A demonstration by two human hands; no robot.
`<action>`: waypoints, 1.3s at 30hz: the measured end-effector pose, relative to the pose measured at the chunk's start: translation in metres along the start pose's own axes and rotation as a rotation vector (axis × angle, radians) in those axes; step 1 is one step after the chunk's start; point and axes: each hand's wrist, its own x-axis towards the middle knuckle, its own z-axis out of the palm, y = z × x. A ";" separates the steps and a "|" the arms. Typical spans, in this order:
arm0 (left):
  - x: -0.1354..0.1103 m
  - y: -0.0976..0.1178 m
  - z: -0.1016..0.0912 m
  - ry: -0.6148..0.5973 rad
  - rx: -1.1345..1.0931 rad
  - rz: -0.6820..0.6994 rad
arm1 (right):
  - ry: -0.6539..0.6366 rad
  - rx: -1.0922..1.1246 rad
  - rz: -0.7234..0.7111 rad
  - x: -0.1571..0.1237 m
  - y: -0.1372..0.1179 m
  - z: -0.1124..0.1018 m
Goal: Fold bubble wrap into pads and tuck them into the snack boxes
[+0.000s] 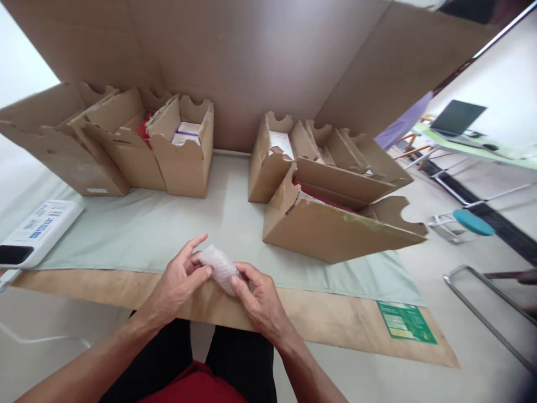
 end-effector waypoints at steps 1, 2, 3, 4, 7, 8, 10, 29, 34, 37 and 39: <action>-0.002 0.003 0.004 0.000 0.040 0.033 | 0.000 -0.009 0.002 -0.005 -0.002 -0.005; -0.004 0.006 0.008 -0.009 0.101 0.082 | 0.016 -0.032 -0.005 -0.010 -0.004 -0.011; -0.007 0.009 0.012 -0.032 0.177 0.145 | 0.035 -0.059 -0.017 -0.014 -0.007 -0.018; -0.009 0.012 0.016 -0.066 0.262 0.220 | 0.044 -0.086 -0.028 -0.018 -0.010 -0.025; -0.016 0.017 0.032 -0.194 0.496 0.485 | -0.036 -0.182 -0.071 -0.026 -0.019 -0.048; -0.016 0.019 0.038 -0.223 0.545 0.566 | -0.072 -0.225 -0.093 -0.028 -0.022 -0.054; -0.013 0.024 0.050 -0.262 0.595 0.685 | -0.105 -0.319 -0.137 -0.032 -0.027 -0.068; 0.114 0.084 0.126 0.011 0.645 1.277 | 0.612 -0.800 -0.103 0.019 -0.056 -0.292; 0.118 0.080 0.130 0.025 0.587 1.291 | 0.470 -0.873 -0.108 0.048 -0.048 -0.284; 0.119 0.080 0.132 0.010 0.571 1.278 | 0.367 -0.911 -0.133 0.067 -0.046 -0.276; 0.119 0.080 0.132 0.009 0.575 1.279 | 0.273 -0.933 -0.132 0.079 -0.044 -0.271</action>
